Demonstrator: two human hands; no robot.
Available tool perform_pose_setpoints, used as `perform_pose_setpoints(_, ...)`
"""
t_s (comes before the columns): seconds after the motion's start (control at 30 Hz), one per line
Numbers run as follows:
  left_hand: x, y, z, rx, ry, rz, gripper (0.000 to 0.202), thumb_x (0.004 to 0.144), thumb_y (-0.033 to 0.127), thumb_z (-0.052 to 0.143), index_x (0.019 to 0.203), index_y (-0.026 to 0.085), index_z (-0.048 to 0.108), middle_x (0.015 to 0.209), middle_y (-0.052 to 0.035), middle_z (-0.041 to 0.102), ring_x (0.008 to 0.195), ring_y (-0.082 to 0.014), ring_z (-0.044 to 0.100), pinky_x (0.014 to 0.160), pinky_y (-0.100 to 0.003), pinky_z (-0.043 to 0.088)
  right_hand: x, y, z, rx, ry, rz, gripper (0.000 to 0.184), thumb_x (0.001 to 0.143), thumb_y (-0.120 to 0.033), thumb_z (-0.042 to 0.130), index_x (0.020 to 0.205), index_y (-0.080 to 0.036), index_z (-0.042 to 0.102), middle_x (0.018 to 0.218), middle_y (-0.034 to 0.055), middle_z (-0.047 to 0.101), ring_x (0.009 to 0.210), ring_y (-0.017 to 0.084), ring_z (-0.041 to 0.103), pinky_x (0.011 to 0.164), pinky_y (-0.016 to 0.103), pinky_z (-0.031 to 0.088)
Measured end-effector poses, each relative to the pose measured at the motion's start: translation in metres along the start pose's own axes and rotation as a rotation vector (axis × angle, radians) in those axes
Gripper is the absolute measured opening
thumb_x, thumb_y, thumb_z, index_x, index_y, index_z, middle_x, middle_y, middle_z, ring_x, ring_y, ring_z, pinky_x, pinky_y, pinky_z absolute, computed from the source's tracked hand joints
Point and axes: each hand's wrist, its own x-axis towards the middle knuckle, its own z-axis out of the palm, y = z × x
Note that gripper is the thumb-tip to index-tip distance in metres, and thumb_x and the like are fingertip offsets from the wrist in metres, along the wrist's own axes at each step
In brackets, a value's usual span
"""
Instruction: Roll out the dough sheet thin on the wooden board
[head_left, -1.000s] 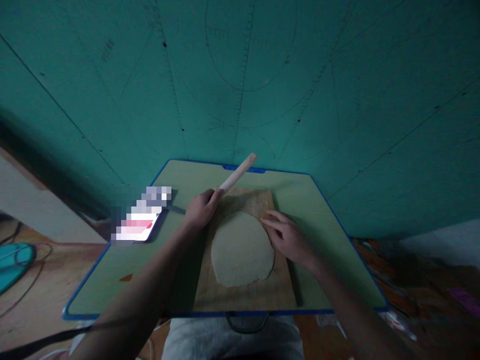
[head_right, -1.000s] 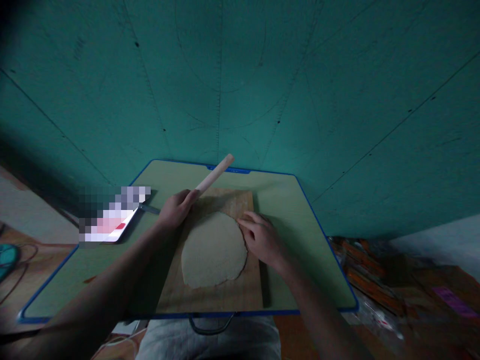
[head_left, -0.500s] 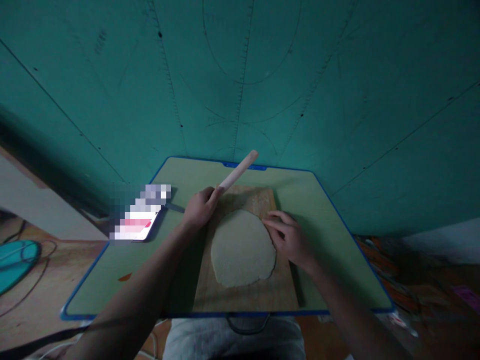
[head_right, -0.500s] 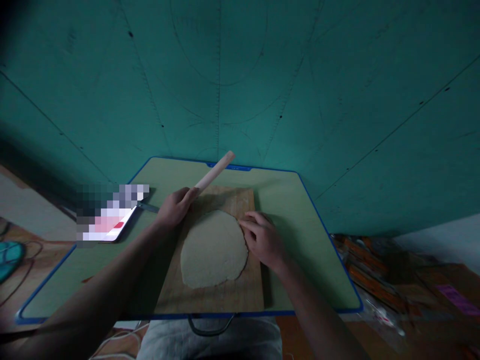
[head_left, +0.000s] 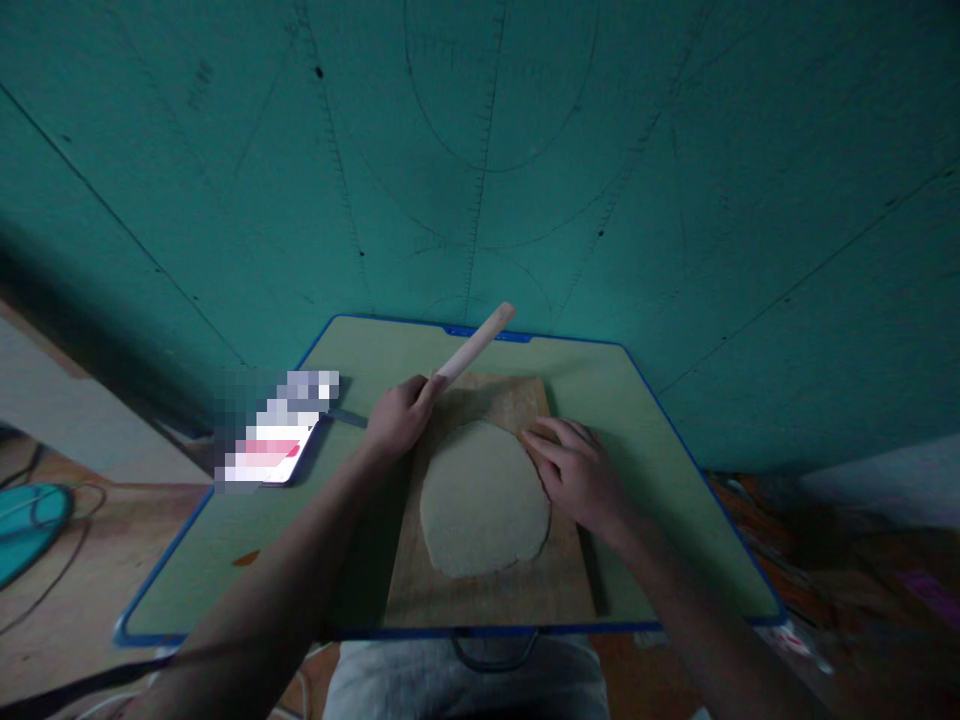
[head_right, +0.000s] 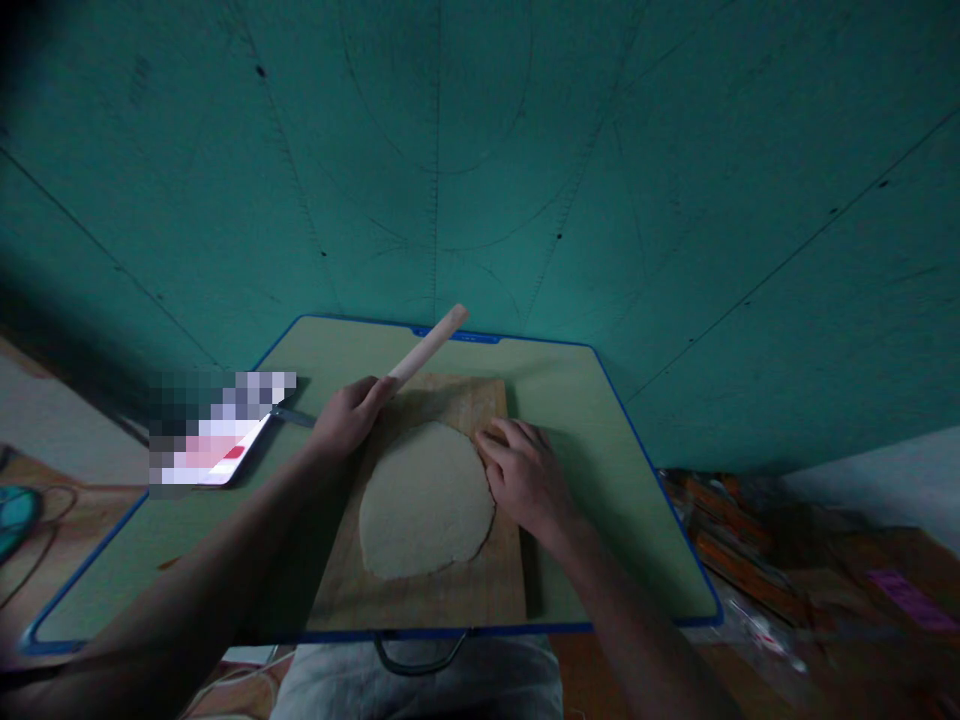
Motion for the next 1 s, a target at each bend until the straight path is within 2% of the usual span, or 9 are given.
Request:
perform_pose_setpoints(0.13, 0.000, 0.000, 0.000, 0.002, -0.004, -0.005, 0.046, 0.093, 0.058, 0.035, 0.071, 0.022, 0.053, 0.065, -0.0023, 0.057, 0.062, -0.0181, 0.053, 0.057, -0.029, 0.032, 0.003, 0.002, 0.002, 0.048, -0.022, -0.018, 0.048, 0.087, -0.006, 0.048, 0.126, -0.026, 0.068, 0.126, 0.0092, 0.065, 0.116, 0.024, 0.057, 0.102, 0.044, 0.048)
perform_pose_setpoints(0.27, 0.000, 0.001, 0.000, -0.002, 0.001, 0.005, 0.047, 0.092, 0.059, 0.034, 0.071, 0.022, 0.054, 0.065, -0.0023, 0.057, 0.063, -0.0185, 0.053, 0.057, -0.029, 0.032, 0.007, -0.002, -0.004, -0.007, -0.092, -0.024, 0.047, 0.088, -0.007, 0.046, 0.126, -0.023, 0.068, 0.127, 0.0112, 0.065, 0.118, 0.025, 0.057, 0.100, 0.044, 0.047)
perform_pose_setpoints(0.4, 0.000, 0.000, 0.000, -0.011, -0.003, 0.001, 0.047, 0.092, 0.060, 0.034, 0.071, 0.022, 0.053, 0.065, -0.0024, 0.057, 0.062, -0.0185, 0.053, 0.056, -0.029, 0.032, 0.017, -0.007, -0.012, -0.052, -0.136, -0.051, 0.039, 0.089, -0.009, 0.048, 0.115, -0.022, 0.074, 0.124, 0.0117, 0.067, 0.118, 0.026, 0.057, 0.099, 0.045, 0.047)
perform_pose_setpoints(0.5, 0.000, 0.000, 0.000, -0.001, -0.005, -0.010, 0.047, 0.091, 0.060, 0.034, 0.071, 0.022, 0.053, 0.065, -0.0026, 0.058, 0.062, -0.0187, 0.053, 0.057, -0.029, 0.032, 0.020, 0.000, -0.012, 0.047, -0.067, -0.025, 0.034, 0.088, -0.010, 0.050, 0.106, -0.023, 0.076, 0.119, 0.0096, 0.069, 0.112, 0.024, 0.061, 0.097, 0.043, 0.048)
perform_pose_setpoints(0.57, 0.000, 0.000, 0.000, 0.005, -0.011, -0.018, 0.047, 0.092, 0.060, 0.034, 0.071, 0.022, 0.053, 0.065, -0.0025, 0.057, 0.062, -0.0188, 0.053, 0.057, -0.029, 0.032, 0.018, 0.011, -0.009, 0.164, 0.039, 0.043, 0.029, 0.089, -0.016, 0.051, 0.105, -0.022, 0.075, 0.111, 0.0091, 0.072, 0.104, 0.023, 0.065, 0.093, 0.040, 0.051)
perform_pose_setpoints(0.67, 0.000, 0.001, 0.000, -0.002, -0.026, -0.021, 0.046, 0.092, 0.059, 0.034, 0.071, 0.022, 0.053, 0.064, -0.0021, 0.057, 0.062, -0.0186, 0.054, 0.058, -0.029, 0.032, 0.010, 0.037, -0.011, 0.314, 0.232, 0.199, 0.022, 0.090, -0.034, 0.056, 0.097, -0.021, 0.072, 0.098, 0.0084, 0.074, 0.092, 0.023, 0.068, 0.084, 0.038, 0.054)
perform_pose_setpoints(0.8, 0.000, 0.002, 0.000, 0.004, -0.008, -0.020, 0.045, 0.093, 0.057, 0.036, 0.070, 0.022, 0.053, 0.064, -0.0025, 0.057, 0.062, -0.0182, 0.053, 0.057, -0.029, 0.031, -0.005, 0.077, -0.029, 0.351, 0.441, 0.466, 0.032, 0.080, -0.053, 0.063, 0.077, -0.022, 0.068, 0.078, 0.0061, 0.072, 0.074, 0.022, 0.067, 0.072, 0.037, 0.055)
perform_pose_setpoints(0.9, 0.000, 0.002, 0.000, -0.001, -0.014, -0.019, 0.045, 0.093, 0.057, 0.035, 0.071, 0.022, 0.053, 0.065, -0.0024, 0.056, 0.062, -0.0180, 0.052, 0.057, -0.029, 0.030, -0.022, 0.102, -0.049, 0.311, 0.515, 0.687, 0.033, 0.073, -0.056, 0.064, 0.072, -0.023, 0.067, 0.070, 0.0043, 0.070, 0.066, 0.022, 0.065, 0.067, 0.037, 0.053)
perform_pose_setpoints(1.0, 0.001, 0.001, 0.001, -0.003, -0.025, -0.022, 0.046, 0.092, 0.059, 0.035, 0.072, 0.022, 0.054, 0.065, -0.0023, 0.056, 0.063, -0.0183, 0.052, 0.058, -0.029, 0.031, -0.048, 0.123, -0.068, 0.227, 0.513, 0.869, 0.029, 0.068, -0.051, 0.063, 0.073, -0.023, 0.067, 0.074, 0.0057, 0.071, 0.072, 0.024, 0.065, 0.070, 0.038, 0.051)
